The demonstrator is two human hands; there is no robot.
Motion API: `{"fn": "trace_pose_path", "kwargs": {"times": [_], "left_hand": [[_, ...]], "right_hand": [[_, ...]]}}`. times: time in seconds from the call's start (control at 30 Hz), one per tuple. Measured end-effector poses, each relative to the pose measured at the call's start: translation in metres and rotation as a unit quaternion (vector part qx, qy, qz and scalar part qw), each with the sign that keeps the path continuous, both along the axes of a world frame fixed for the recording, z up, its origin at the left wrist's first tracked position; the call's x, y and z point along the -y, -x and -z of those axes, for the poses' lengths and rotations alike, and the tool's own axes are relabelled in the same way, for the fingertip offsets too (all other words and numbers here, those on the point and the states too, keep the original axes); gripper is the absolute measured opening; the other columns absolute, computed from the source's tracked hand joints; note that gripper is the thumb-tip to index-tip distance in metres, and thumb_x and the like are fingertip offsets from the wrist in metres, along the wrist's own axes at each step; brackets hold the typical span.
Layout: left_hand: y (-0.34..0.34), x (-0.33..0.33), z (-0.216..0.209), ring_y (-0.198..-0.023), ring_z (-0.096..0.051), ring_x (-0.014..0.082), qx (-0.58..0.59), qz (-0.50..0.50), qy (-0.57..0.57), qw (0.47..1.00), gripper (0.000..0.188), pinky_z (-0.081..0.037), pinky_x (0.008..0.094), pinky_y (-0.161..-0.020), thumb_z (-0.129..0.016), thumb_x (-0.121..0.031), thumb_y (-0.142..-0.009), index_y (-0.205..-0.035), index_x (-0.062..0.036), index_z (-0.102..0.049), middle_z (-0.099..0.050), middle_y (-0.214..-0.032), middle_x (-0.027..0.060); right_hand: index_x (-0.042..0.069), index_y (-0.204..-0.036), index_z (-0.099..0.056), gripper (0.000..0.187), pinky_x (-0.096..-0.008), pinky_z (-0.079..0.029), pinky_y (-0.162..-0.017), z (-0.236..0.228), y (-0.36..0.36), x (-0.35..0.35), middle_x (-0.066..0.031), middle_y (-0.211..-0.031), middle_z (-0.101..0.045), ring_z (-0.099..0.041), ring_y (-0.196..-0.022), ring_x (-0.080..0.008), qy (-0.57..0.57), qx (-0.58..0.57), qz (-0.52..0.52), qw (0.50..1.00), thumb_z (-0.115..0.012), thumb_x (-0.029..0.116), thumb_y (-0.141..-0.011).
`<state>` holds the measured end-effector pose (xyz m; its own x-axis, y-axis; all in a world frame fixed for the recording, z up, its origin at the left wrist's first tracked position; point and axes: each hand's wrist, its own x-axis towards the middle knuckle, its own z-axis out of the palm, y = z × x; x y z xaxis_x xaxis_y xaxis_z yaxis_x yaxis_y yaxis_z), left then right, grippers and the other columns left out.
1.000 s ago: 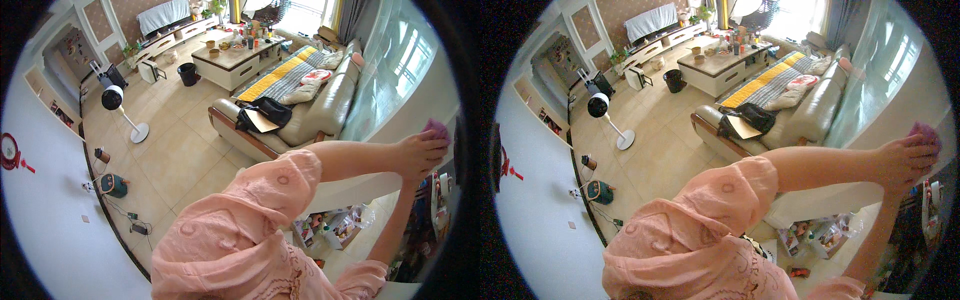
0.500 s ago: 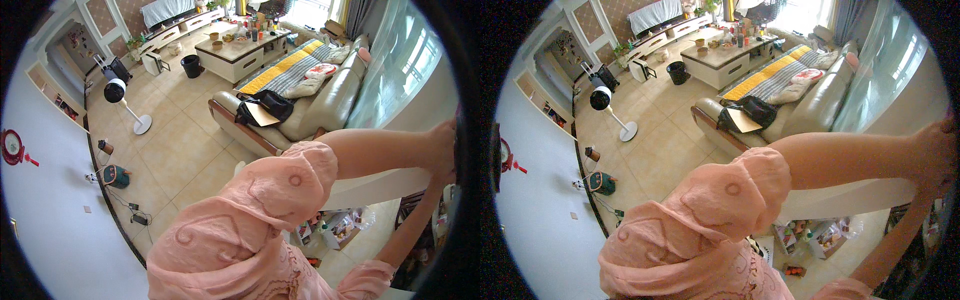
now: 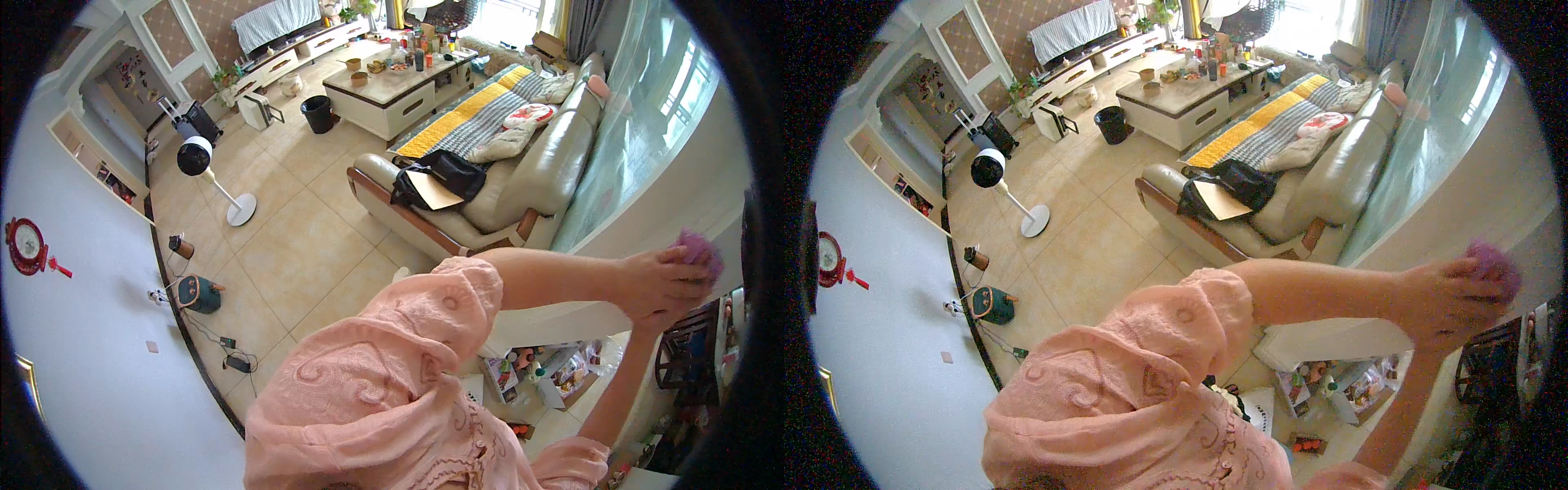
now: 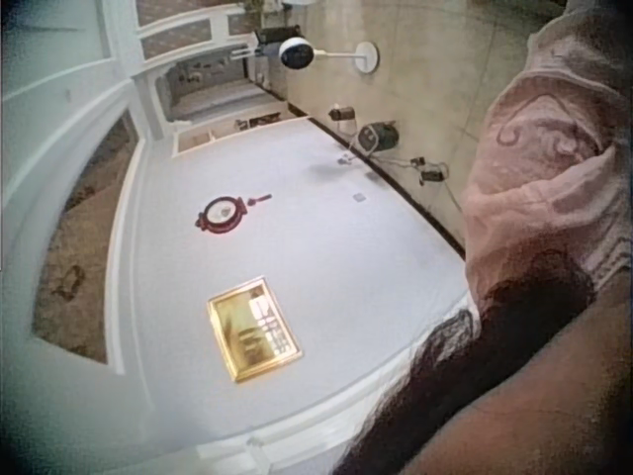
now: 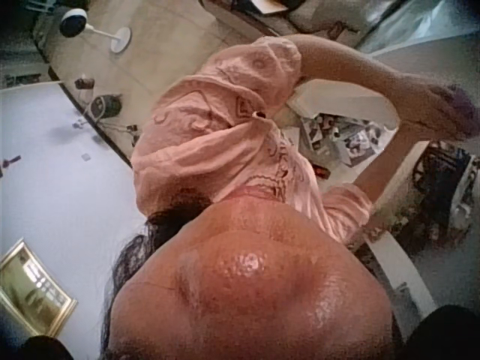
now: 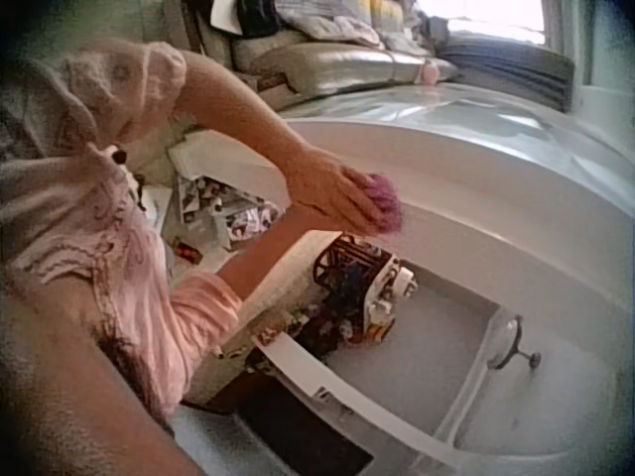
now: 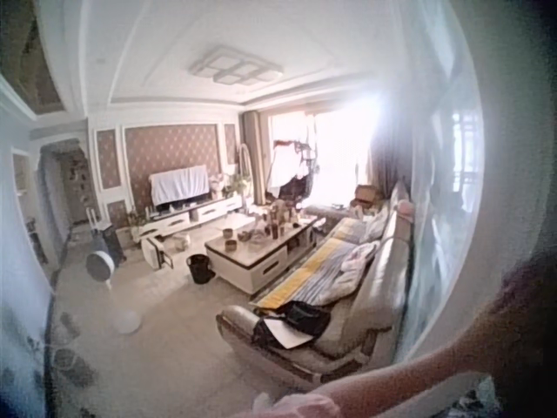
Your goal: The person wipes a white wall and a vertical pillar with a pink cloth. The person moves from the kitchen area into the living room to clean the surfaces.
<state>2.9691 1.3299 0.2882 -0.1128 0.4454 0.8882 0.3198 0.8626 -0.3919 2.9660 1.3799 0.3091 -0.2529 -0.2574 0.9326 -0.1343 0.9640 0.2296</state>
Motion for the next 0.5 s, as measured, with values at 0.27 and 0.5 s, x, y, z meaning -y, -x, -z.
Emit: {"fn": "trace_pose_path", "kwargs": {"times": [0.27,0.5], "left_hand": [[-0.009,-0.01,0.098,-0.134,-0.033,0.0264,0.123,0.015,-0.054,0.991,0.06,-0.022,0.0474,-0.108,-0.048,-0.04,-0.08,-0.129,-0.0049,-0.049,-0.046,-0.137,0.008],[0.017,0.003,-0.037,-0.132,-0.035,0.0266,-0.031,-0.04,0.012,0.999,0.063,-0.019,0.0499,-0.11,-0.051,-0.042,-0.075,-0.127,-0.0065,-0.051,-0.049,-0.133,0.008]], "right_hand": [[0.003,-0.134,-0.041,0.048,-0.032,-0.042,-0.097,0.102,0.025,-0.038,-0.0139,-0.134,-0.046,-0.049,-0.118,-0.0252,-0.073,0.107,-0.22,0.967,-0.043,0.033,-0.096],[0.004,-0.135,-0.039,0.049,-0.0327,-0.04,-0.099,-0.013,0.048,-0.023,-0.0135,-0.135,-0.043,-0.046,-0.12,-0.0251,-0.008,-0.022,-0.313,0.949,-0.042,0.034,-0.096]]}}
